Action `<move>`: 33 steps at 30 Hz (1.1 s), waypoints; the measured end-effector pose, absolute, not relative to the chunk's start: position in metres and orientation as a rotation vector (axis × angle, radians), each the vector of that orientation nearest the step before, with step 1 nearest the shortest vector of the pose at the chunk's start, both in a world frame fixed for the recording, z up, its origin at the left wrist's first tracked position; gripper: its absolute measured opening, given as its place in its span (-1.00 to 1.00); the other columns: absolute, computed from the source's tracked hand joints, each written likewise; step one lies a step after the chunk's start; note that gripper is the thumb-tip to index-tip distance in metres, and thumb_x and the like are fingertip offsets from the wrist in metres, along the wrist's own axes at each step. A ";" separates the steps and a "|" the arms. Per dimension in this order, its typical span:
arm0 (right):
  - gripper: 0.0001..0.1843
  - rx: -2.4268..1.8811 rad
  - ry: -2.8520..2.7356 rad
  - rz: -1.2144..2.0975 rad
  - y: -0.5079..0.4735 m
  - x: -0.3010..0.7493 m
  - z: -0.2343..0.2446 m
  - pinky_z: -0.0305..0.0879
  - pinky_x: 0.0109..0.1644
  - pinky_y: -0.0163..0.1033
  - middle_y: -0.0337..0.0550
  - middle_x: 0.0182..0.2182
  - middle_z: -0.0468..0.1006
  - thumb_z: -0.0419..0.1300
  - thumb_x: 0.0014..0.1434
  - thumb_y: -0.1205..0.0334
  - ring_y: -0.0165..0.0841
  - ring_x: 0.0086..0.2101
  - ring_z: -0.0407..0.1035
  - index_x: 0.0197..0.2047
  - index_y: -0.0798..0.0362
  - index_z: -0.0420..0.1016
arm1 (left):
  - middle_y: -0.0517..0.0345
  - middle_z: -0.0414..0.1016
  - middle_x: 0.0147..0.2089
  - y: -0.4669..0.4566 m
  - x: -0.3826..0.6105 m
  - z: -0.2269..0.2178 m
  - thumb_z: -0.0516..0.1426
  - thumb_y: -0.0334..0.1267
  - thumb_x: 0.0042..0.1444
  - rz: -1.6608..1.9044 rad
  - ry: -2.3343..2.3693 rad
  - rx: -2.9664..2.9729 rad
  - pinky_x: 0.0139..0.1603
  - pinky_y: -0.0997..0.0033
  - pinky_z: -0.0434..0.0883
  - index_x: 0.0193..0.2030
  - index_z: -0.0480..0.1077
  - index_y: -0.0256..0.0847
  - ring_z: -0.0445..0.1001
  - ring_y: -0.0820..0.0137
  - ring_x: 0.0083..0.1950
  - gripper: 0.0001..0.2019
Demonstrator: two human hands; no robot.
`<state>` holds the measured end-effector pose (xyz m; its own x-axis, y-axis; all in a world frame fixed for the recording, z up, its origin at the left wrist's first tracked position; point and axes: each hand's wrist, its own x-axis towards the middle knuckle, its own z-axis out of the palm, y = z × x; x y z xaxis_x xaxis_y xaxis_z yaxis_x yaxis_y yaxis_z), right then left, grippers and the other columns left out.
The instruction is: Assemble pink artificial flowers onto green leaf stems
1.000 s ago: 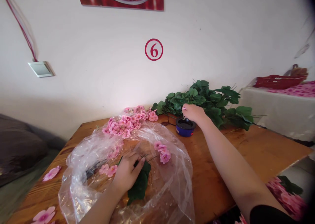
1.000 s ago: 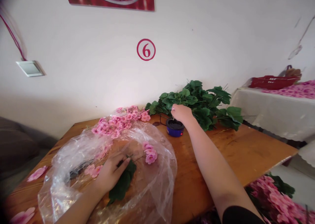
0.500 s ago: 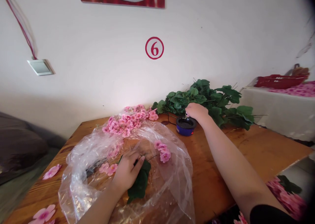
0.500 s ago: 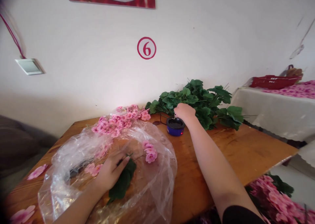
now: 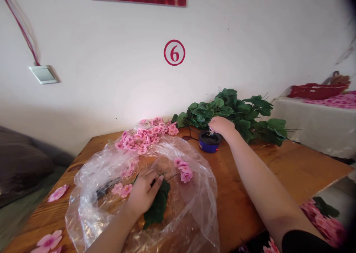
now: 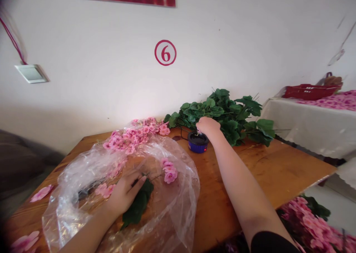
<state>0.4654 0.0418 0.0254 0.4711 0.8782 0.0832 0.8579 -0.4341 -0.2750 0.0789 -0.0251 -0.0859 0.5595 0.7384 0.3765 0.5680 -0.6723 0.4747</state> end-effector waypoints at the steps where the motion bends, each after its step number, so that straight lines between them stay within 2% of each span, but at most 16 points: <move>1: -0.78 -2.444 -1.496 0.095 0.042 0.464 0.024 0.28 -0.31 -0.25 -0.04 -0.24 0.63 0.15 -0.03 0.24 -0.17 -0.20 0.50 -0.35 -0.01 0.62 | 0.13 0.34 -0.41 -0.025 0.079 -0.086 -0.05 -0.08 0.36 0.810 1.077 2.497 -0.26 0.35 0.25 -0.46 0.23 -0.17 0.36 0.32 -0.31 -0.63; 5: -0.76 -2.452 -1.541 0.069 0.044 0.461 0.020 0.29 -0.28 -0.25 0.00 -0.20 0.62 0.13 0.04 0.19 -0.16 -0.17 0.49 -0.30 0.01 0.62 | 0.14 0.33 -0.43 -0.026 0.079 -0.085 -0.04 -0.08 0.36 0.820 1.072 2.503 -0.24 0.36 0.25 -0.47 0.23 -0.18 0.35 0.33 -0.32 -0.63; 12: -0.63 -2.476 -1.612 -0.015 0.044 0.456 0.015 0.33 -0.20 -0.19 0.10 -0.07 0.57 0.07 0.18 0.12 -0.10 -0.09 0.47 -0.06 0.04 0.57 | 0.15 0.34 -0.43 -0.026 0.080 -0.084 -0.04 -0.09 0.36 0.822 1.065 2.498 -0.24 0.36 0.24 -0.47 0.23 -0.18 0.35 0.34 -0.31 -0.63; 23: -0.62 -2.499 -1.746 -0.043 0.054 0.447 -0.002 0.36 -0.15 -0.12 0.16 -0.04 0.57 0.06 0.23 0.10 -0.05 -0.05 0.47 0.00 0.09 0.54 | 0.15 0.34 -0.42 -0.025 0.079 -0.085 -0.03 -0.08 0.35 0.808 1.076 2.497 -0.25 0.36 0.24 -0.46 0.25 -0.18 0.36 0.34 -0.31 -0.63; 33: -0.58 -2.491 -1.631 -0.067 0.045 0.452 0.013 0.36 -0.16 -0.11 0.11 -0.02 0.56 0.02 0.23 0.05 -0.06 -0.05 0.46 0.03 0.03 0.51 | 0.15 0.35 -0.43 -0.025 0.080 -0.084 -0.03 -0.08 0.35 0.817 1.073 2.494 -0.25 0.36 0.25 -0.46 0.25 -0.17 0.36 0.33 -0.32 -0.64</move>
<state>0.4521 0.0449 0.0127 0.4034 0.9062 0.1266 0.9136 -0.3911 -0.1116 0.0803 -0.0252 -0.0843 0.5579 0.7372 0.3811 0.5634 -0.6737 0.4782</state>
